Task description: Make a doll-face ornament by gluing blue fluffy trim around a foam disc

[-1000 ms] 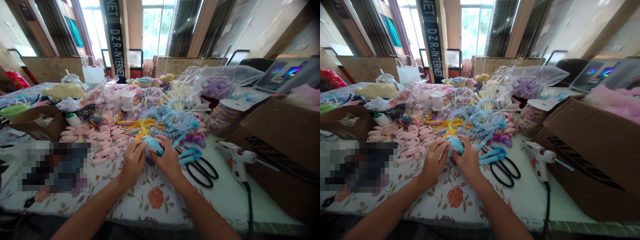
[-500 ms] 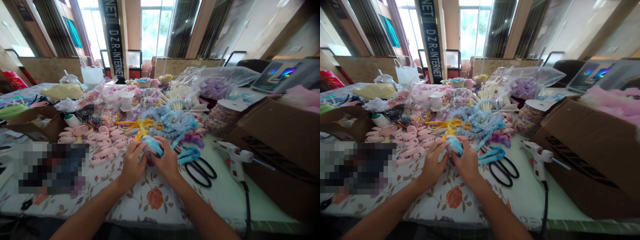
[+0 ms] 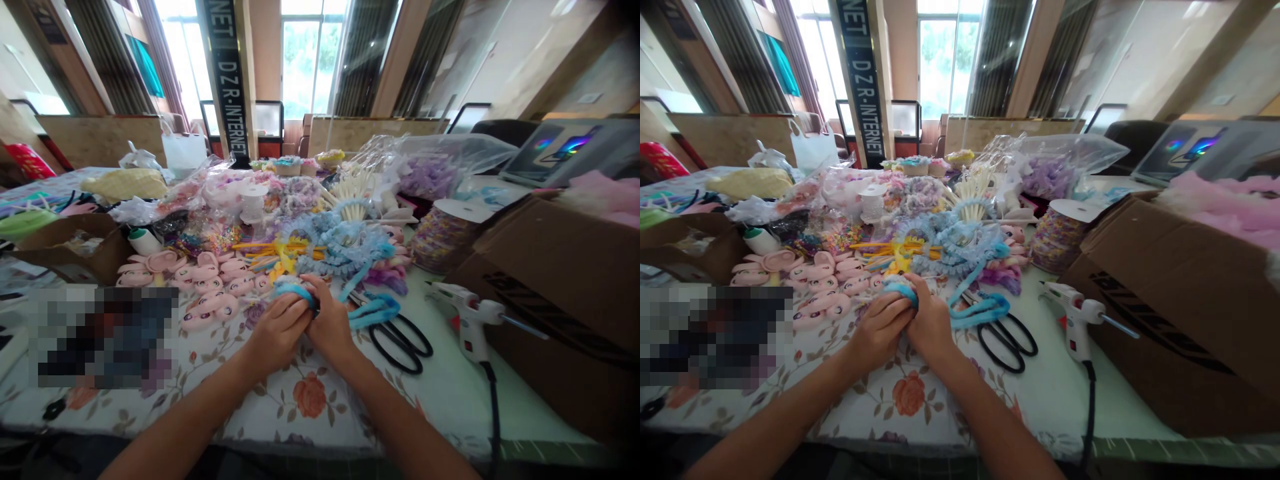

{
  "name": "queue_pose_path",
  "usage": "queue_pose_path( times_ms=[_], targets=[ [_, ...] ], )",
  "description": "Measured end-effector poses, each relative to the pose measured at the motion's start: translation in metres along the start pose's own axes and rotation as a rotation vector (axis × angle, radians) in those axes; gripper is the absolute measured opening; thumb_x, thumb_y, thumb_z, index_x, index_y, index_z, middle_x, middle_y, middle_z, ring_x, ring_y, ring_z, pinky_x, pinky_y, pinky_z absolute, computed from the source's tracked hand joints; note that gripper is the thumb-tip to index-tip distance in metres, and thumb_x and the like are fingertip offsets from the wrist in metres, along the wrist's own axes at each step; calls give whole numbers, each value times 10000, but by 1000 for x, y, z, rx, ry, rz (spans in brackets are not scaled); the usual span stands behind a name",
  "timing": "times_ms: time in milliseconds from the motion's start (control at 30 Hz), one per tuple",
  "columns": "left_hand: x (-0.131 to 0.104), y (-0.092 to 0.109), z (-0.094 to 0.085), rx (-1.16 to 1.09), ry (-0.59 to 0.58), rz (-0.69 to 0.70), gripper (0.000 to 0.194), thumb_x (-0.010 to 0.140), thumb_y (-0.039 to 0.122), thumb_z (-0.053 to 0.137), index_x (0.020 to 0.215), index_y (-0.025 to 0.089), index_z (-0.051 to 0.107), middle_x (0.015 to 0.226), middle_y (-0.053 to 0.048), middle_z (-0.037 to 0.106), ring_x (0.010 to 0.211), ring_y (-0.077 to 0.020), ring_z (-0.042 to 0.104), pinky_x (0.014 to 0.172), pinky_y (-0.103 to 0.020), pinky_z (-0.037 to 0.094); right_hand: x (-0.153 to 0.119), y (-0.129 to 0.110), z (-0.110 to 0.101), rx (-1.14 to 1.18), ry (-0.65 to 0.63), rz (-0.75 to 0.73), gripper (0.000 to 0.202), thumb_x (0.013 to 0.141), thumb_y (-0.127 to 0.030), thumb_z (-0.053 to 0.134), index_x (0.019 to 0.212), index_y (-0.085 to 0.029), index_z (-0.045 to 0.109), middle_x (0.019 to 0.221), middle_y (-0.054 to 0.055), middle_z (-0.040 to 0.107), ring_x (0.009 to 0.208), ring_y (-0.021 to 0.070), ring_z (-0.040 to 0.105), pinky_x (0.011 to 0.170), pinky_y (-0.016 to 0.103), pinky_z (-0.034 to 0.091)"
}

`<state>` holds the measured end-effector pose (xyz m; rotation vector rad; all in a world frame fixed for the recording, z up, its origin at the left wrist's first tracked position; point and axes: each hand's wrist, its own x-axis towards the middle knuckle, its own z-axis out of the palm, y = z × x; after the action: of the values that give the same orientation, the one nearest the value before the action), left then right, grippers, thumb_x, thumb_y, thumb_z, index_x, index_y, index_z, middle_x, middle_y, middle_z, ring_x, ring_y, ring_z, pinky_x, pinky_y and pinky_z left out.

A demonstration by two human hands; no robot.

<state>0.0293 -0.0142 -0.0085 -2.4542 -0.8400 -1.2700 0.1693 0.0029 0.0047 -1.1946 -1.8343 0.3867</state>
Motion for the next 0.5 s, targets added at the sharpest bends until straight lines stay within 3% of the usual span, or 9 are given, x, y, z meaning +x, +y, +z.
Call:
queue_pose_path(
  times_ms=[233, 400, 433, 500],
  targets=[
    [-1, 1, -2, -151, -21, 7, 443, 871, 50, 382, 1290, 143, 496, 1137, -136, 670, 1163, -228, 575, 1014, -448, 483, 0, 0, -2, 23, -22, 19, 509, 744, -142, 527, 1241, -251, 518, 975, 37, 735, 843, 225, 708, 722, 305, 536],
    [2, -11, -16, -21, 264, -317, 370, 885, 119, 491, 1246, 196, 526, 1130, -114, 663, 1121, -225, 600, 979, -429, 494, 8, 3, -10, -3, -74, -19, 558, 766, -221, 612, 1302, -237, 458, 1059, 69, 713, 936, 252, 687, 800, 356, 523],
    [3, -14, -18, -3, 278, -375, 358, 874, 157, 539, 1230, 199, 538, 1145, -115, 653, 1124, -234, 596, 979, -436, 491, 9, 5, -13, -19, -109, -37, 574, 777, -216, 610, 1325, -236, 441, 1074, 76, 708, 955, 255, 682, 812, 362, 519],
    [5, -19, -21, -59, 175, -430, 384, 841, 239, 620, 1217, 211, 550, 1175, -109, 643, 1131, -242, 591, 980, -434, 492, 12, 9, -19, -54, -195, -66, 621, 786, -183, 605, 1371, -240, 406, 1083, 84, 702, 975, 259, 675, 824, 369, 516]
  ],
)
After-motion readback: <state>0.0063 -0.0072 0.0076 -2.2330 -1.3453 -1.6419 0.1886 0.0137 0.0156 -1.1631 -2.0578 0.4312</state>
